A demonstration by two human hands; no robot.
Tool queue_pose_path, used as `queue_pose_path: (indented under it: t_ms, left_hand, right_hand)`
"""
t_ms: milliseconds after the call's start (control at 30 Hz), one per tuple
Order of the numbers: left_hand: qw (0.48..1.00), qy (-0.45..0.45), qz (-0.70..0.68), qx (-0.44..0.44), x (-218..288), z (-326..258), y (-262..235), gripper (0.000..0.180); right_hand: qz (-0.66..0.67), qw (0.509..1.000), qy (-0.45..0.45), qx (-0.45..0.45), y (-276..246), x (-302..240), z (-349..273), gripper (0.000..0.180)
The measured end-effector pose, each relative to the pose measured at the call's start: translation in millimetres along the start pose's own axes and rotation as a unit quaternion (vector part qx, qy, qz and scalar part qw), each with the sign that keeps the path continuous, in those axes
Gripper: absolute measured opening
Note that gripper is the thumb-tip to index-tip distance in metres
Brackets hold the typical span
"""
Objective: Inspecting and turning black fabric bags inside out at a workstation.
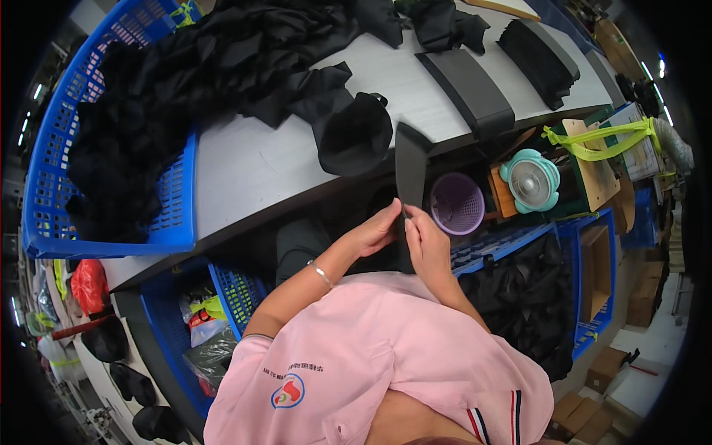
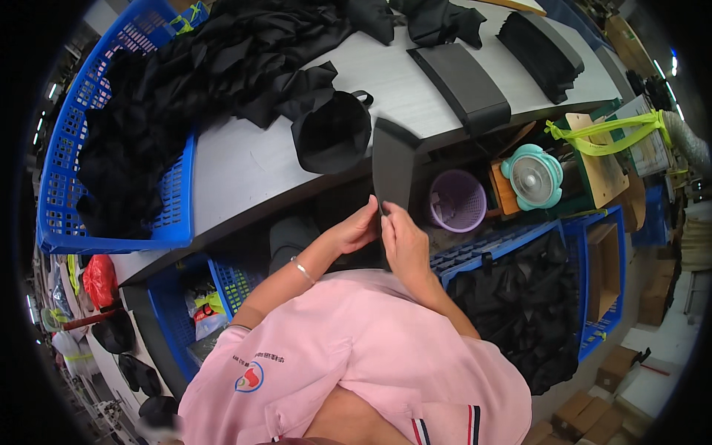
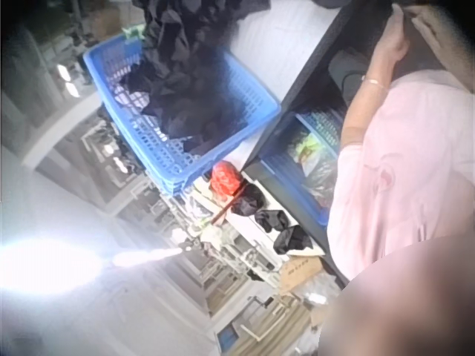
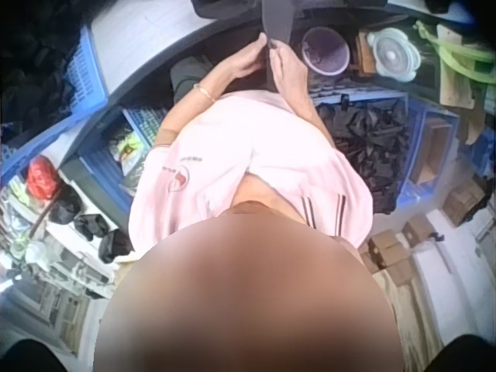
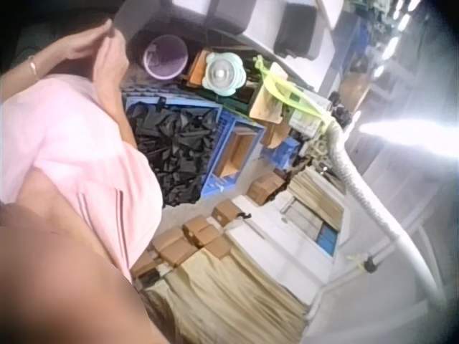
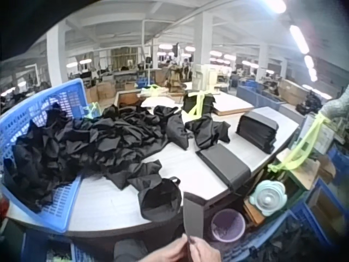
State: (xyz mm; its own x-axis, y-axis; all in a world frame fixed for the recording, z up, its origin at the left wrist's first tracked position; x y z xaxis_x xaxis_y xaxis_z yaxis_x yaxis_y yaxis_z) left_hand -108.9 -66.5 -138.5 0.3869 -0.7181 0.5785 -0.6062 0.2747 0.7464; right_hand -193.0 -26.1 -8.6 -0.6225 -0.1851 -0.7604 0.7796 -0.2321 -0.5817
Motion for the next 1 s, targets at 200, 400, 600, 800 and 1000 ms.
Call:
queue_pose_path:
  t_ms: [200,400,600,800,1000]
  left_hand:
    - [0.983,0.061,-0.075,-0.156,36.1,-8.8,57.8,0.093]
    - [0.987,0.147,-0.064,-0.030,85.0,-48.5,56.8,0.070]
    - [0.973,0.206,-0.048,0.087,91.7,-74.9,30.3,0.048]
    - [0.976,0.192,0.006,0.099,84.4,-77.5,37.7,0.046]
    - [0.697,0.430,0.407,0.404,113.9,-116.8,25.9,0.047]
  right_hand:
    - [0.152,0.984,0.094,-0.021,-19.7,-1.5,-29.5,0.016]
    - [0.206,0.959,0.190,-0.048,-6.4,12.3,-23.9,0.021]
    - [0.160,0.968,0.187,-0.047,7.5,2.5,-18.5,0.016]
    - [0.220,0.955,0.152,-0.131,25.6,3.6,-20.0,0.053]
    - [0.369,0.906,0.193,-0.082,2.2,22.1,-17.3,0.040]
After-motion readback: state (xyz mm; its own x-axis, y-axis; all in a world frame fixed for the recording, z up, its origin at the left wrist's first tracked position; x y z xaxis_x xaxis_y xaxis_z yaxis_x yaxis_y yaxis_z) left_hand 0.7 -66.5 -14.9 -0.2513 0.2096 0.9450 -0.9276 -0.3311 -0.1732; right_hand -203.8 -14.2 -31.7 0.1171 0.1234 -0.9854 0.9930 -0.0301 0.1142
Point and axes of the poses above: each hand's wrist, its own z-axis towards the middle knuckle, its own y-axis out of the palm, x = y × z, the point moved 7 cm from there along z, towards the middle knuckle, and after that the axes turned 3 degrees about x, right-handed, at the moved point
